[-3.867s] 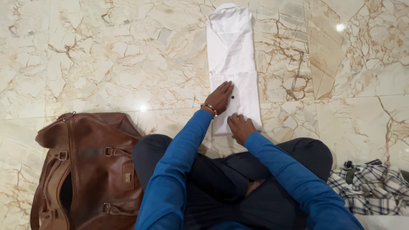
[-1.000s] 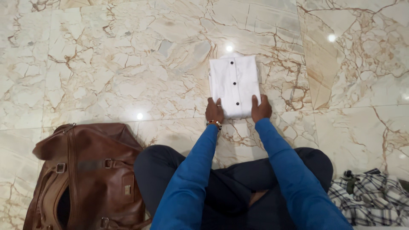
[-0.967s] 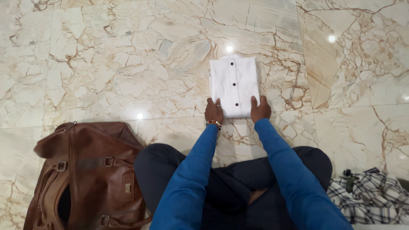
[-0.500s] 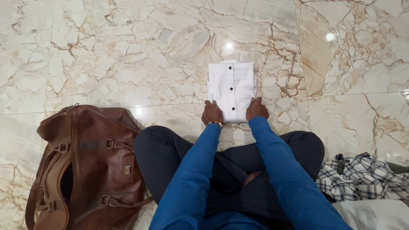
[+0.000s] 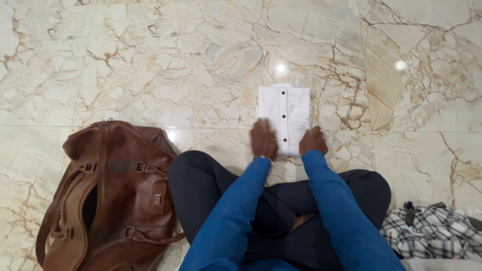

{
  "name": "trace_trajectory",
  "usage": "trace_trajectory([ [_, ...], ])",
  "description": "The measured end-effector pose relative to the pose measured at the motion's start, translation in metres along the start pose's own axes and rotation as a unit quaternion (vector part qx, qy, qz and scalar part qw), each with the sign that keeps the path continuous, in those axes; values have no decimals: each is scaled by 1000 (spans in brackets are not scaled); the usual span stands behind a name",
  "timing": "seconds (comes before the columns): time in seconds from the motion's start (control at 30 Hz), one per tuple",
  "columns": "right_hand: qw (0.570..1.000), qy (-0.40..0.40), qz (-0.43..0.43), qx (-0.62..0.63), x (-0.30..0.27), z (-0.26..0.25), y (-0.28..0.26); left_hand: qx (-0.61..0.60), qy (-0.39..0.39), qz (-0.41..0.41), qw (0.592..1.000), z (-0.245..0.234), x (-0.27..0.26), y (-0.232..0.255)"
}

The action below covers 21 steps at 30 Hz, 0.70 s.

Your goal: The person folds a white collared shirt by smoothing it out on the floor, folding the sides and sleeves inward to form a rectangle, and then folding it into a compact square.

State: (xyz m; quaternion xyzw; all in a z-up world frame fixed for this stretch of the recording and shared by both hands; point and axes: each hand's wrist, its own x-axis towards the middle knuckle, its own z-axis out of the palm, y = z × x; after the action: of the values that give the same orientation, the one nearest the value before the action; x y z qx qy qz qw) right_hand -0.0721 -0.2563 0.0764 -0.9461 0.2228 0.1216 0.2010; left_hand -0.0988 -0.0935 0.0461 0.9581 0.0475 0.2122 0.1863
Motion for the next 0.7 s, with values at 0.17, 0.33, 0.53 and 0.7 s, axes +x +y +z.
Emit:
trace_trajectory([
  [0.17, 911, 179, -337, 154, 20, 28, 11, -140, -105, 101, 979, -5, -20, 20],
  [0.33, 874, 46, -464, 138, 24, 70, 19, -14, -178, 89, 980, -13, -19, 23],
  [0.53, 895, -8, -444, -35, 28, 50, -4, 19, -147, 86, 985, -2, -18, 21],
  [0.7, 894, 17, -441, -79, 44, 43, -11, 16, -277, 60, 959, -14, -9, 24],
])
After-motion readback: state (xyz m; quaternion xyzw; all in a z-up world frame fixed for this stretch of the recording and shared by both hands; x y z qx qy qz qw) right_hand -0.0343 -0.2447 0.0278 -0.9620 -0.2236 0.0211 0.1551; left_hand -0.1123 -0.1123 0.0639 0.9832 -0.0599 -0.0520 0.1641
